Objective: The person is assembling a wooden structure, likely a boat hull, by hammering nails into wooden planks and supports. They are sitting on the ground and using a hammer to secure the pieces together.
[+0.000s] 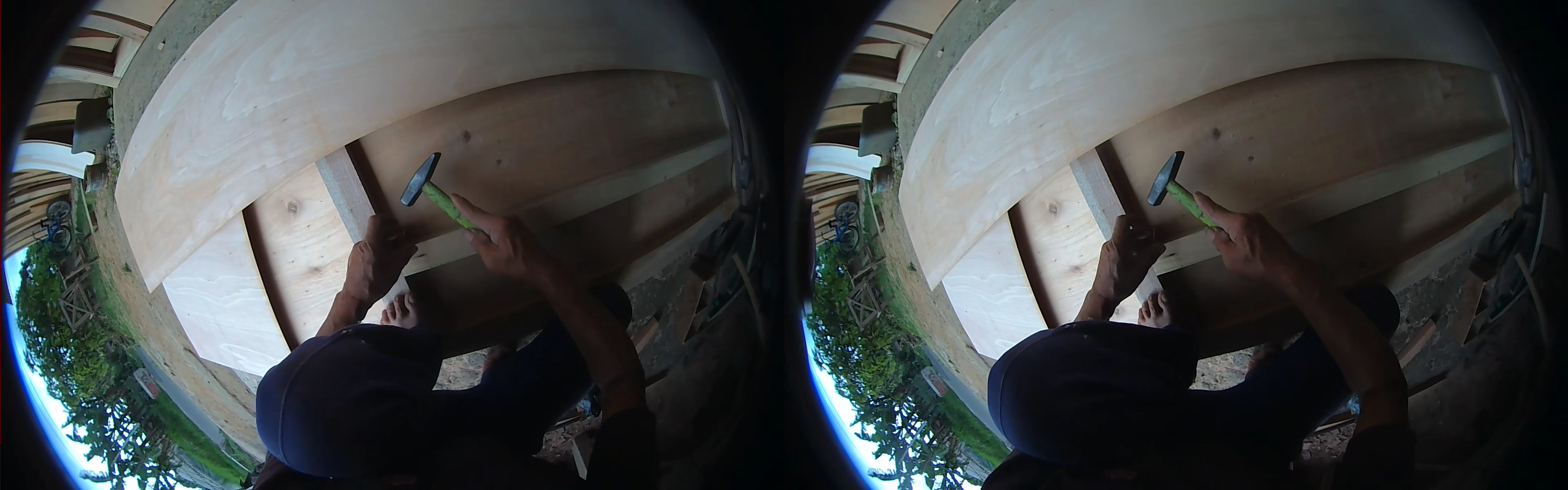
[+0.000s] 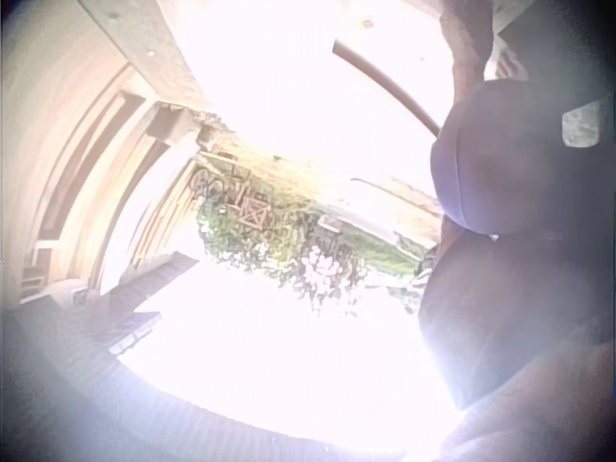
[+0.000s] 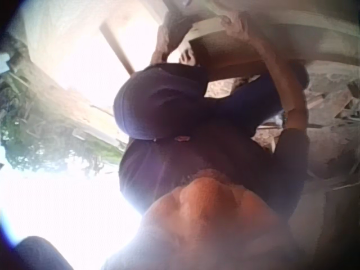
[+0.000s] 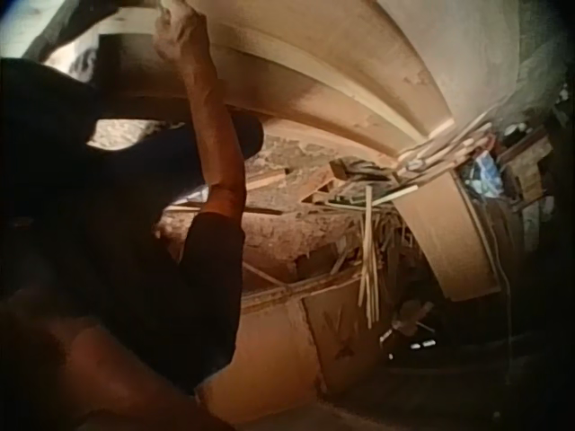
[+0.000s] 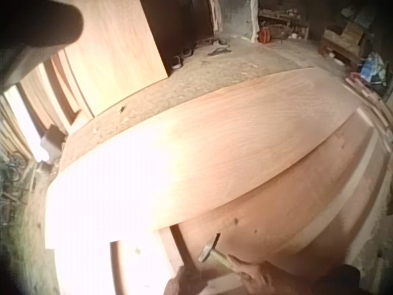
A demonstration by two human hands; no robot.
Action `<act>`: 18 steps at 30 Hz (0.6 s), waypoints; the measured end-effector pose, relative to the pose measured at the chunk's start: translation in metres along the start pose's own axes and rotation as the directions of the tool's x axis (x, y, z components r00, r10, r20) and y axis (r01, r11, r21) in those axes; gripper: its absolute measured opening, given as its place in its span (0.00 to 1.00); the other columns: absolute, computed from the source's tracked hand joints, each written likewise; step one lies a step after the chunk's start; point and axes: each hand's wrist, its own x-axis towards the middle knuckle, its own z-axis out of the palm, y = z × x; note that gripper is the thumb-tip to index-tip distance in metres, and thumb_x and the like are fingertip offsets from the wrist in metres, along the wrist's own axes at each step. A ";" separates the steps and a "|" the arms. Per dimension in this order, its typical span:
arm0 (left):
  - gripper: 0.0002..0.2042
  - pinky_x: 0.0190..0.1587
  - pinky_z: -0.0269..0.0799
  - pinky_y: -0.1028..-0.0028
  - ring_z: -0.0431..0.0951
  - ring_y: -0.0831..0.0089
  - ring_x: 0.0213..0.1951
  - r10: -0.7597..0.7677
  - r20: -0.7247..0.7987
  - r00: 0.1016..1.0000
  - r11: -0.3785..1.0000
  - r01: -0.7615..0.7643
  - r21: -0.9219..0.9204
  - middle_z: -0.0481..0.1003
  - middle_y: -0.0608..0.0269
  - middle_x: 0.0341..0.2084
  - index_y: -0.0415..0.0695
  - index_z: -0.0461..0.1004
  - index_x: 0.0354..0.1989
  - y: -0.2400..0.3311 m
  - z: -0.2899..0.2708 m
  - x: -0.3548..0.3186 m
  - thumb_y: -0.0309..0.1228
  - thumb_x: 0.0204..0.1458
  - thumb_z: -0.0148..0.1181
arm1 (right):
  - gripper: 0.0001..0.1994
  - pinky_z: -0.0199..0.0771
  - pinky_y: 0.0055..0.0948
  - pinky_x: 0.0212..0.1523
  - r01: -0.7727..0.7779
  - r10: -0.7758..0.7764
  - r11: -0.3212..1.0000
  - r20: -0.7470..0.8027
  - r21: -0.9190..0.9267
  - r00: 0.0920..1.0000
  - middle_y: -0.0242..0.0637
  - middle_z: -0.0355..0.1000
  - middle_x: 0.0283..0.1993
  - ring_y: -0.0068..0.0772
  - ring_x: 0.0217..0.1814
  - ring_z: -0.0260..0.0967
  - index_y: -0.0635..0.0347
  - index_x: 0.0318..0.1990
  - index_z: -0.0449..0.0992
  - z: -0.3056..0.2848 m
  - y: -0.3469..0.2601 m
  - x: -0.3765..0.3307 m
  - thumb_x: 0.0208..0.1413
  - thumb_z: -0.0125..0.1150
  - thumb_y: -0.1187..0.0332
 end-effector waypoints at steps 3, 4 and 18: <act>0.37 0.52 0.74 0.60 0.78 0.53 0.50 0.201 -0.026 0.979 0.942 -0.186 0.278 0.77 0.56 0.52 0.44 0.57 0.66 0.000 0.005 -0.029 0.31 0.48 0.72 | 0.30 0.75 0.39 0.54 -0.007 0.007 0.999 -0.010 0.031 1.000 0.59 0.73 0.56 0.55 0.54 0.77 0.55 0.73 0.57 0.009 -0.003 -0.010 0.63 0.54 0.72; 0.41 0.56 0.73 0.58 0.76 0.51 0.55 0.225 -0.019 0.974 0.924 -0.208 0.321 0.75 0.56 0.57 0.44 0.55 0.69 -0.004 0.009 -0.036 0.33 0.47 0.72 | 0.30 0.76 0.39 0.53 -0.037 0.037 0.998 0.000 0.043 0.999 0.59 0.74 0.56 0.55 0.54 0.77 0.55 0.73 0.57 0.012 -0.005 -0.014 0.63 0.54 0.72; 0.28 0.50 0.76 0.57 0.79 0.48 0.49 0.067 -0.092 0.994 0.951 -0.036 0.308 0.78 0.50 0.48 0.49 0.66 0.59 -0.006 0.019 -0.031 0.38 0.51 0.69 | 0.29 0.73 0.26 0.47 -0.202 0.202 0.979 0.125 -0.012 0.971 0.54 0.77 0.51 0.27 0.43 0.75 0.57 0.72 0.59 0.005 0.001 -0.014 0.64 0.53 0.71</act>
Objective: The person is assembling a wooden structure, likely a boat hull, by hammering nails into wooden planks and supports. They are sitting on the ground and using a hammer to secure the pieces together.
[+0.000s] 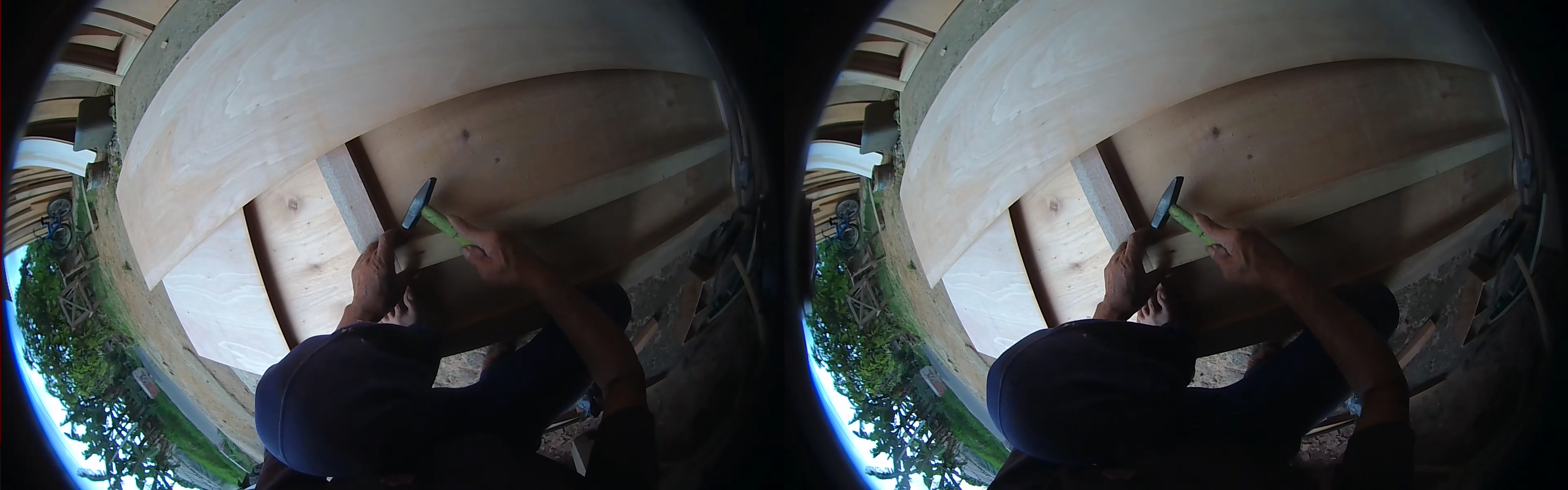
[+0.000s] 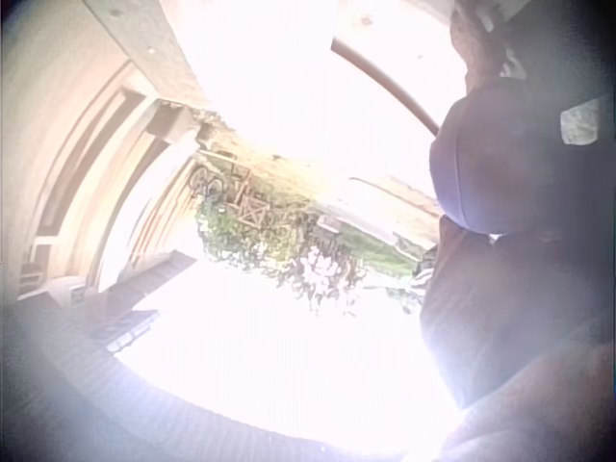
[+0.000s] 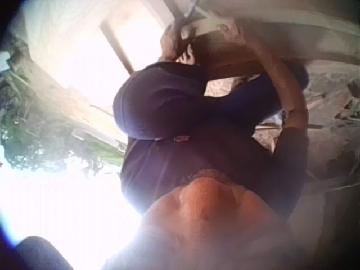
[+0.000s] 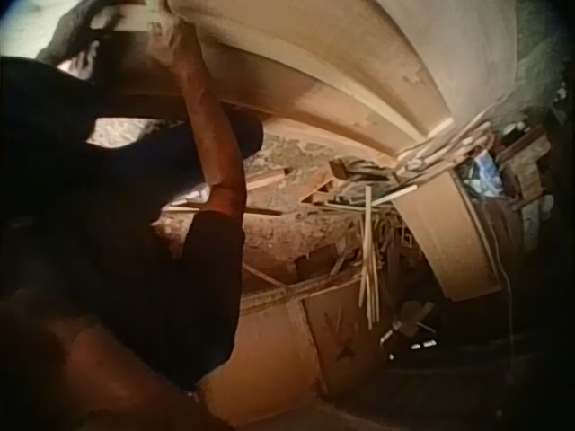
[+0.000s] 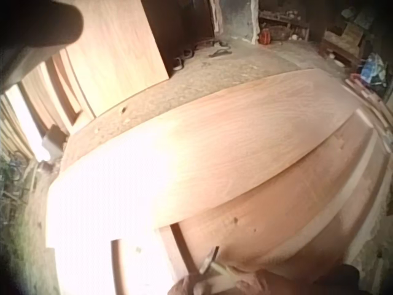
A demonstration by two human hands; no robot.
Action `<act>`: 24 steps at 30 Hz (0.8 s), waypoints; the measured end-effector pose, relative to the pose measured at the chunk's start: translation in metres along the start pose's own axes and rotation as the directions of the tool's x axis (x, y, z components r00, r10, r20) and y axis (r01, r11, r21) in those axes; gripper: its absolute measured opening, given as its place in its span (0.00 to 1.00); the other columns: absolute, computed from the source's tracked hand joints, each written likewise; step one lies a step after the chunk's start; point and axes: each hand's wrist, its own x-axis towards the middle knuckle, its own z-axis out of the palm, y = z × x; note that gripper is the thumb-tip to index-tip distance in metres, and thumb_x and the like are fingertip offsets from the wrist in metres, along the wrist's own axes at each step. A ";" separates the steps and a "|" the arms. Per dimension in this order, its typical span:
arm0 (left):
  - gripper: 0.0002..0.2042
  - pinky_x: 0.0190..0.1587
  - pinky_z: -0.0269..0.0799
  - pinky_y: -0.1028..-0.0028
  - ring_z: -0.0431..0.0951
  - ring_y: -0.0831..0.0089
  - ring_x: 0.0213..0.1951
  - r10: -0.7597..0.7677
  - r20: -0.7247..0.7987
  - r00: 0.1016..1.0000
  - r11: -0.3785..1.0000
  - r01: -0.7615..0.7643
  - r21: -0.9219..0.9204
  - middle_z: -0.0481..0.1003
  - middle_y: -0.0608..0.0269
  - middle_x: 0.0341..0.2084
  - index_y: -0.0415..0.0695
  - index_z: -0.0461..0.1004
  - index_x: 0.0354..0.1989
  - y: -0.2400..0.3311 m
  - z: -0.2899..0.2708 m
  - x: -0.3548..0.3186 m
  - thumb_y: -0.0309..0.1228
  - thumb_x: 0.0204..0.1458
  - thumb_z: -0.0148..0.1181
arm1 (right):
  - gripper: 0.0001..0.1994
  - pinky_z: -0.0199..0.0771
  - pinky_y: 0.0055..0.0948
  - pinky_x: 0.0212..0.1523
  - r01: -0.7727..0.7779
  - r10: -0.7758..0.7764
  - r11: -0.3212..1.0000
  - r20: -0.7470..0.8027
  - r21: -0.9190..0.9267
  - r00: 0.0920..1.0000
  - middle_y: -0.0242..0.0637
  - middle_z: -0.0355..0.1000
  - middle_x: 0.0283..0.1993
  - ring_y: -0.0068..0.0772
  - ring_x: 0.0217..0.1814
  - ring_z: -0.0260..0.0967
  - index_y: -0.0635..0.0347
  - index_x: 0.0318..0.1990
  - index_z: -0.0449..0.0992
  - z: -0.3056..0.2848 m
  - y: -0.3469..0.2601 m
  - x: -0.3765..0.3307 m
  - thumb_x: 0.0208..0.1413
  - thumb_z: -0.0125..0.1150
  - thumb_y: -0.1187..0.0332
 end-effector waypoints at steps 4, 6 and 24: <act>0.28 0.52 0.75 0.58 0.78 0.50 0.51 -0.023 0.028 0.999 0.998 0.021 0.062 0.78 0.51 0.48 0.49 0.67 0.60 0.000 -0.003 0.000 0.38 0.51 0.70 | 0.29 0.76 0.32 0.42 0.069 -0.066 0.997 -0.093 0.039 0.993 0.59 0.77 0.43 0.40 0.37 0.80 0.58 0.73 0.57 -0.011 -0.009 0.005 0.63 0.54 0.71; 0.28 0.52 0.75 0.58 0.77 0.50 0.52 0.006 0.031 0.999 0.999 -0.008 0.049 0.78 0.52 0.48 0.49 0.68 0.60 0.001 -0.005 0.000 0.37 0.50 0.70 | 0.30 0.75 0.32 0.42 0.014 -0.004 0.998 -0.153 0.066 0.988 0.58 0.77 0.41 0.41 0.36 0.79 0.58 0.73 0.57 -0.001 -0.016 0.004 0.63 0.54 0.71; 0.36 0.51 0.72 0.59 0.77 0.51 0.46 0.150 -0.067 0.986 0.985 -0.143 0.099 0.77 0.52 0.52 0.42 0.59 0.68 -0.011 0.015 -0.002 0.34 0.51 0.68 | 0.29 0.73 0.34 0.57 0.094 -0.075 0.988 -0.152 0.125 0.986 0.62 0.71 0.60 0.48 0.60 0.74 0.59 0.72 0.58 0.029 0.004 -0.011 0.63 0.54 0.72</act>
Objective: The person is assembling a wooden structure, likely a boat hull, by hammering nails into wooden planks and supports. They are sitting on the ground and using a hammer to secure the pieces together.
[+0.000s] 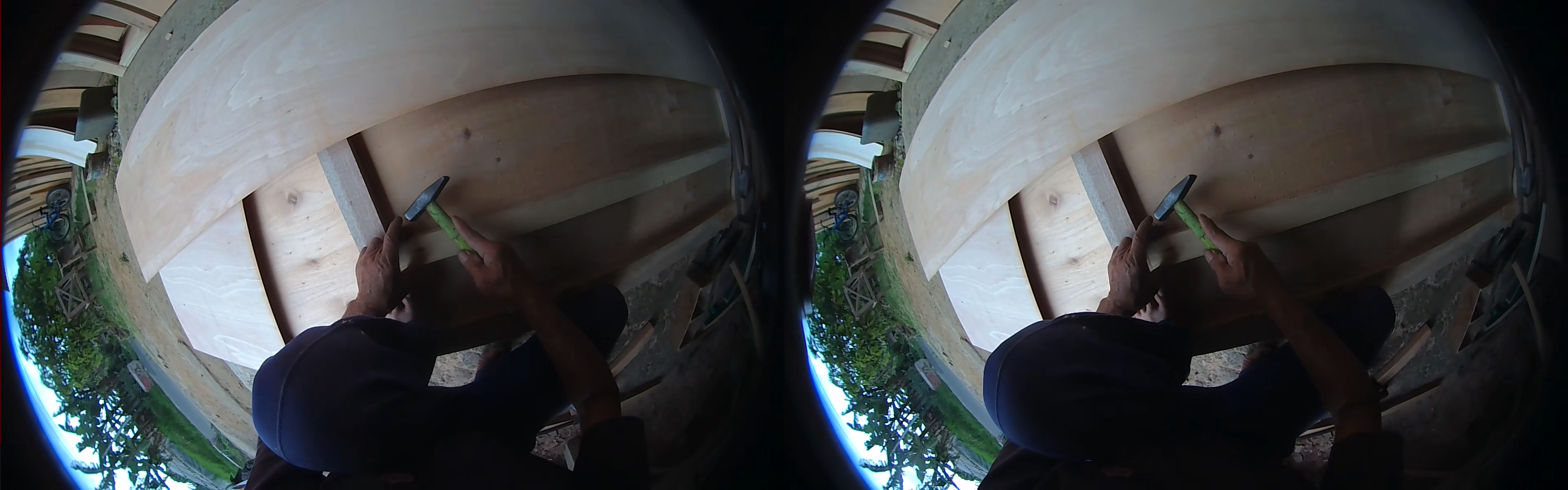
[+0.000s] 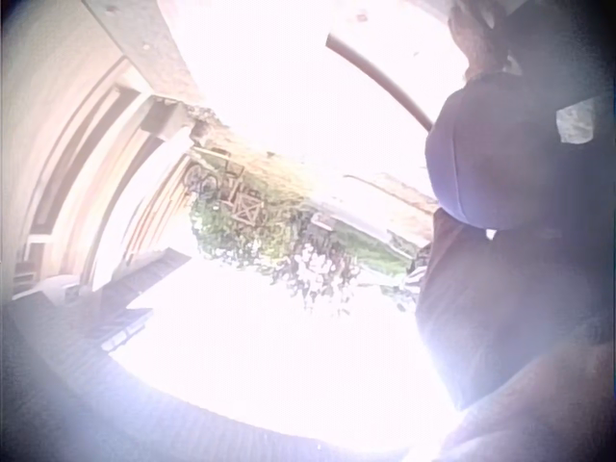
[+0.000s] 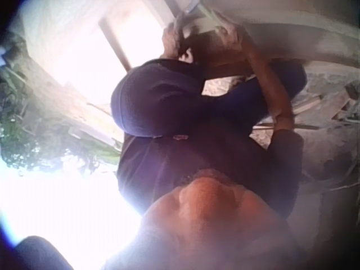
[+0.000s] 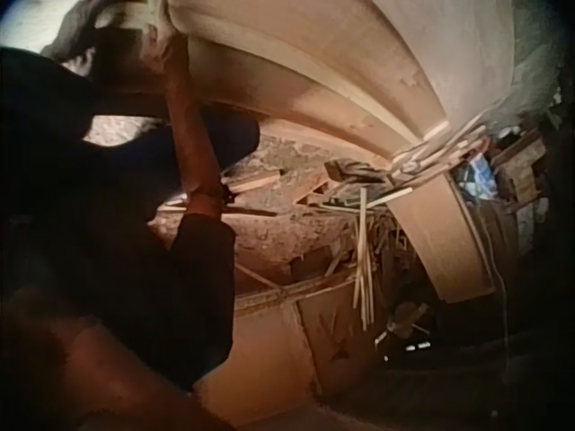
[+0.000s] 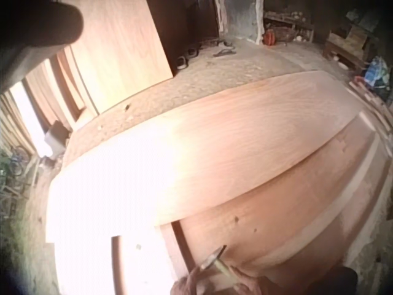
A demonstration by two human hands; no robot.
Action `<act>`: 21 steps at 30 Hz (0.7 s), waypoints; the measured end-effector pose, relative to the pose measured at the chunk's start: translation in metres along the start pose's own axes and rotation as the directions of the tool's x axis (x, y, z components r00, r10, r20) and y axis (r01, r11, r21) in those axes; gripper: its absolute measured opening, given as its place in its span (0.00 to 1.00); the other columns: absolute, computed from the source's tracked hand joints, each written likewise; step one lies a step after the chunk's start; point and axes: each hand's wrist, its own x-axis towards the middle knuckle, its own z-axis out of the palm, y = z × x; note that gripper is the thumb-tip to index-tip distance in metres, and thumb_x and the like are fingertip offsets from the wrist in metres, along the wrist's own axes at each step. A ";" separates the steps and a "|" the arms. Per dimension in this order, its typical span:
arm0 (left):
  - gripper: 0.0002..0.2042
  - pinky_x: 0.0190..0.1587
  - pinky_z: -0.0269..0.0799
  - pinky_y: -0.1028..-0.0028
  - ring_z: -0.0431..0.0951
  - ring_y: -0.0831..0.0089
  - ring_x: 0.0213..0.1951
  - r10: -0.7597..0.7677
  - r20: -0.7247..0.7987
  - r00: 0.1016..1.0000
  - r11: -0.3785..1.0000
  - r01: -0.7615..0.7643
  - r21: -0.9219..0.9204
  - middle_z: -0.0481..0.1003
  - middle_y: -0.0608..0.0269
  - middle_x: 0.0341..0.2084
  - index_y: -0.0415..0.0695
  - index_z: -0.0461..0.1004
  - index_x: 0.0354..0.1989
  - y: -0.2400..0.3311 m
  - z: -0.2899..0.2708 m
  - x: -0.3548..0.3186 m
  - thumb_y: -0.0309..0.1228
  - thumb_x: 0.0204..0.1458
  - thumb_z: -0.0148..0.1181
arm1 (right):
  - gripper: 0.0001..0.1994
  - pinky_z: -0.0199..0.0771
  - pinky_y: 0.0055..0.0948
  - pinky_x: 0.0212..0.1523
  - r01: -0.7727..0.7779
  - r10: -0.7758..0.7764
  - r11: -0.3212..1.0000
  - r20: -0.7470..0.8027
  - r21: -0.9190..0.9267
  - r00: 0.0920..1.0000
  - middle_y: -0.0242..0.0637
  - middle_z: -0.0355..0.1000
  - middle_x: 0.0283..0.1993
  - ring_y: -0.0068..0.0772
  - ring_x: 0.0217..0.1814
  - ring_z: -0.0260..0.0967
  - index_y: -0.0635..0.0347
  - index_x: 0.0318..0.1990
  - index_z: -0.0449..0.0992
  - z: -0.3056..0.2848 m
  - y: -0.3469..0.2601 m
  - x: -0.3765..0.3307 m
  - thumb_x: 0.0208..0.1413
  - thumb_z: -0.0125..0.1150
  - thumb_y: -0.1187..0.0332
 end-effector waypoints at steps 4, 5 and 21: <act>0.34 0.50 0.72 0.58 0.77 0.52 0.45 0.042 0.027 0.999 0.999 -0.042 0.012 0.77 0.51 0.51 0.41 0.62 0.66 0.001 -0.001 0.004 0.36 0.51 0.68 | 0.29 0.73 0.33 0.55 0.038 -0.033 0.999 -0.124 0.038 0.992 0.62 0.70 0.61 0.45 0.59 0.76 0.62 0.72 0.58 -0.001 0.006 0.001 0.63 0.54 0.72; 0.33 0.50 0.72 0.57 0.77 0.52 0.45 0.058 0.021 0.998 0.998 -0.058 0.000 0.77 0.51 0.51 0.41 0.62 0.66 0.000 0.001 0.005 0.36 0.51 0.68 | 0.29 0.73 0.32 0.55 0.013 -0.002 0.997 -0.164 0.070 0.986 0.62 0.70 0.61 0.45 0.58 0.76 0.62 0.71 0.58 -0.003 0.005 0.001 0.63 0.54 0.72; 0.34 0.47 0.69 0.57 0.76 0.50 0.43 0.023 0.057 0.998 0.999 -0.024 0.026 0.77 0.49 0.45 0.43 0.61 0.67 -0.003 -0.001 -0.001 0.35 0.51 0.67 | 0.29 0.70 0.30 0.58 -0.028 0.029 1.000 -0.106 0.007 0.994 0.61 0.68 0.64 0.39 0.62 0.72 0.62 0.72 0.58 -0.009 0.012 0.001 0.63 0.52 0.72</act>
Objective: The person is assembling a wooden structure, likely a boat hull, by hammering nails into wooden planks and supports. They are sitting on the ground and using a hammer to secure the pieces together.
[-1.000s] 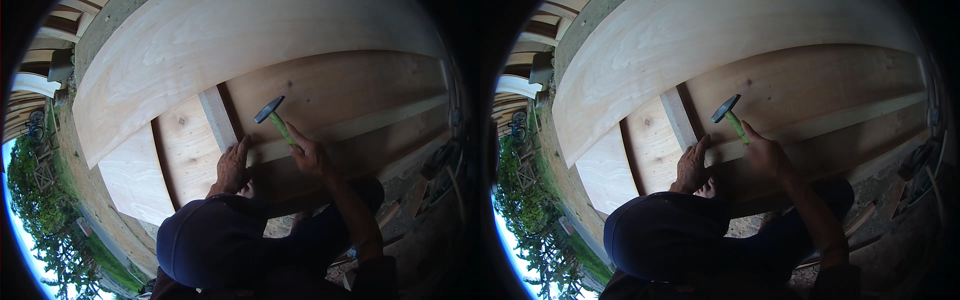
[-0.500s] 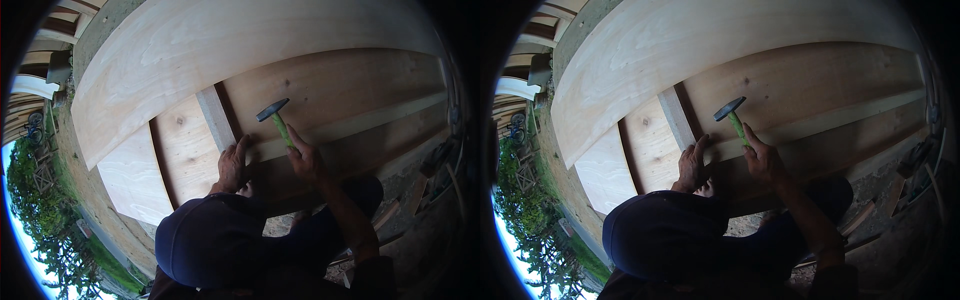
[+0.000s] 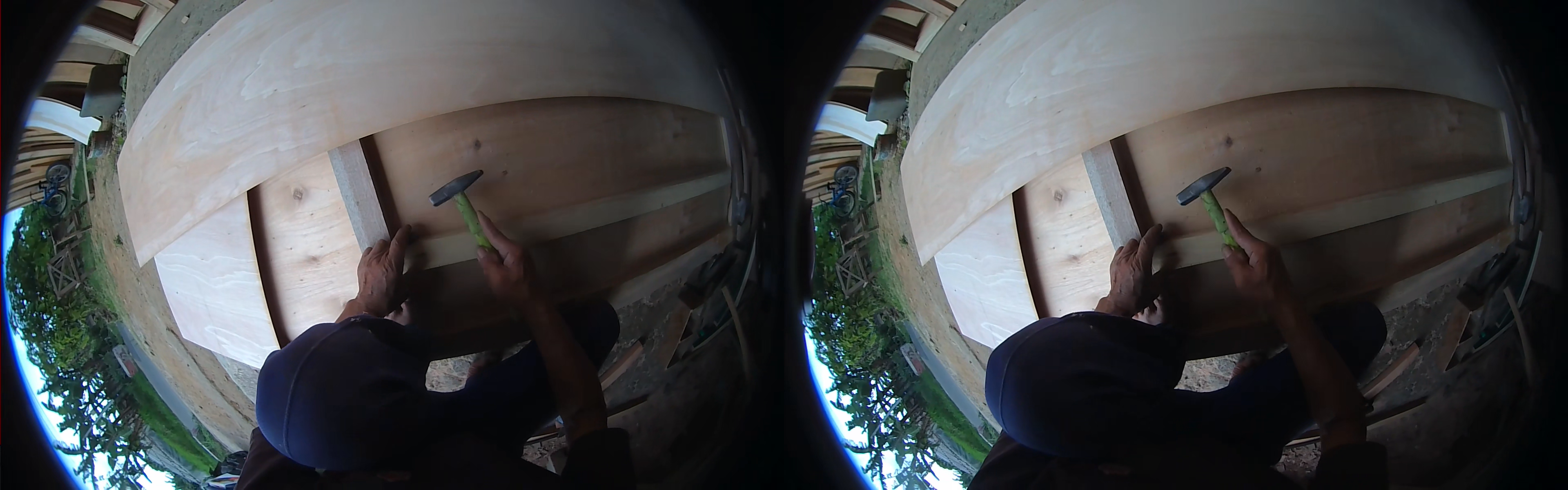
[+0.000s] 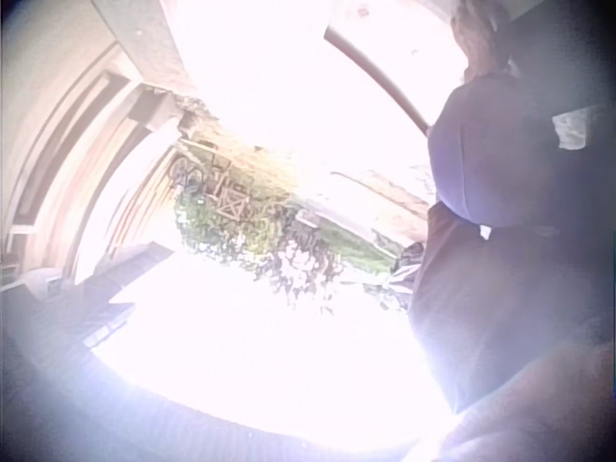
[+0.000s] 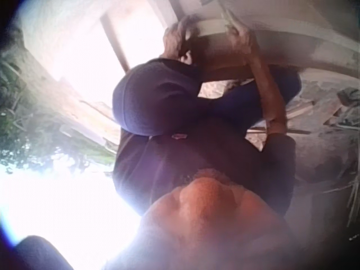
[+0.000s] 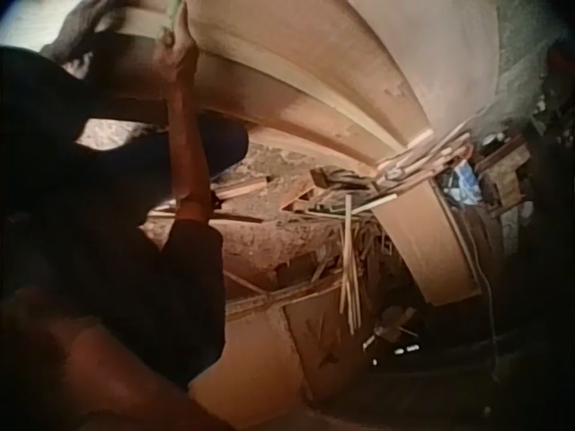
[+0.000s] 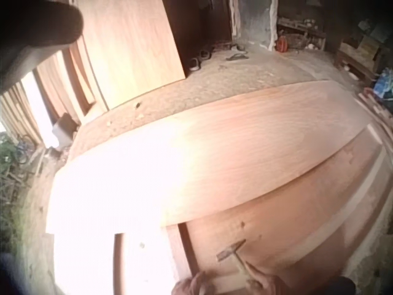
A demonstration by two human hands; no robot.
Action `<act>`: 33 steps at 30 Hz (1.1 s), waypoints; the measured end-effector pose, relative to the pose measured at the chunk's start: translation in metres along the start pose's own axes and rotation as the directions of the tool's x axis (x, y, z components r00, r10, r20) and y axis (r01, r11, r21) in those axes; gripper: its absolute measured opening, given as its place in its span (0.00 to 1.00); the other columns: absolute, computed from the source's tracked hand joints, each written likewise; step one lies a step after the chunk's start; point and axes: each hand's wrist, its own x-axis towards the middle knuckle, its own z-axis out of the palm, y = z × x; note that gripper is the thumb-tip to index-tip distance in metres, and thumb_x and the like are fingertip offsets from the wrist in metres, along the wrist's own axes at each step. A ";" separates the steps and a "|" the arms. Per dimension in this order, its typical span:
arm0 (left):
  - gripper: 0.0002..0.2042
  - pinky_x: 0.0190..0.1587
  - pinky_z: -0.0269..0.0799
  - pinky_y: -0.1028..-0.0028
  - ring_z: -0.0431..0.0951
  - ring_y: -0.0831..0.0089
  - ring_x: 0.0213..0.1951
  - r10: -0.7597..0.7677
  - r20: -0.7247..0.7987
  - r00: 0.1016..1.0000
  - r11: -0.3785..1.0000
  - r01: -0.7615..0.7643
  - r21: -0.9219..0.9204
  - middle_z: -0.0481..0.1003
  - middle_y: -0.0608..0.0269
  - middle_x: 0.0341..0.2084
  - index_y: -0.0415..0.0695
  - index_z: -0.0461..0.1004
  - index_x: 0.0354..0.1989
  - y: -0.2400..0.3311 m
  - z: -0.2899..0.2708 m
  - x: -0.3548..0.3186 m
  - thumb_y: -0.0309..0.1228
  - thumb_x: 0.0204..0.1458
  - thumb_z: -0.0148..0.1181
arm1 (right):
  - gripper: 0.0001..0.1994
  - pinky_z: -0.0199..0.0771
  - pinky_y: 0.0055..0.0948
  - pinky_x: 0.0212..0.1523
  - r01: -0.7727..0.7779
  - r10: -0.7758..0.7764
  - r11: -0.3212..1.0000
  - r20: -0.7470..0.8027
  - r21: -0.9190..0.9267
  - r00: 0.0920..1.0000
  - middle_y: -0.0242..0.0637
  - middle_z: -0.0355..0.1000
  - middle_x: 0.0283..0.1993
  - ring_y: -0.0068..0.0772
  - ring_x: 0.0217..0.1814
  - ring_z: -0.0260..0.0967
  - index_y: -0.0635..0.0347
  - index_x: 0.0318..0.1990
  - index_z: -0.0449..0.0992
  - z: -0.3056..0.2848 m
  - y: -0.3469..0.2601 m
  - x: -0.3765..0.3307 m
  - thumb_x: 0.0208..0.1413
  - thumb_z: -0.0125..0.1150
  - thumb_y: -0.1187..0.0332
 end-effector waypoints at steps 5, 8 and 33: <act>0.35 0.45 0.67 0.58 0.76 0.52 0.40 0.080 -0.025 0.996 0.997 -0.080 0.011 0.76 0.49 0.39 0.44 0.61 0.68 -0.001 0.000 0.004 0.36 0.51 0.67 | 0.29 0.71 0.26 0.41 0.155 -0.165 0.977 -0.056 -0.145 0.985 0.49 0.76 0.44 0.27 0.39 0.70 0.62 0.72 0.58 0.020 0.021 -0.006 0.63 0.51 0.71; 0.35 0.44 0.66 0.59 0.75 0.53 0.38 0.062 -0.030 0.998 0.997 -0.060 0.044 0.75 0.51 0.36 0.43 0.60 0.68 -0.006 0.002 0.000 0.36 0.51 0.67 | 0.29 0.72 0.25 0.40 0.142 -0.143 0.988 -0.005 -0.055 0.990 0.50 0.76 0.45 0.27 0.38 0.71 0.62 0.72 0.58 0.012 0.016 -0.002 0.63 0.52 0.70; 0.67 0.75 0.28 0.47 0.28 0.40 0.76 -0.451 -0.098 0.887 0.885 0.429 -0.182 0.34 0.33 0.74 0.29 0.28 0.73 -0.014 0.024 -0.020 0.45 0.36 0.76 | 0.30 0.75 0.36 0.44 -0.250 0.259 0.952 -0.025 0.175 0.966 0.45 0.75 0.42 0.31 0.38 0.73 0.61 0.72 0.57 0.027 -0.019 -0.049 0.62 0.52 0.69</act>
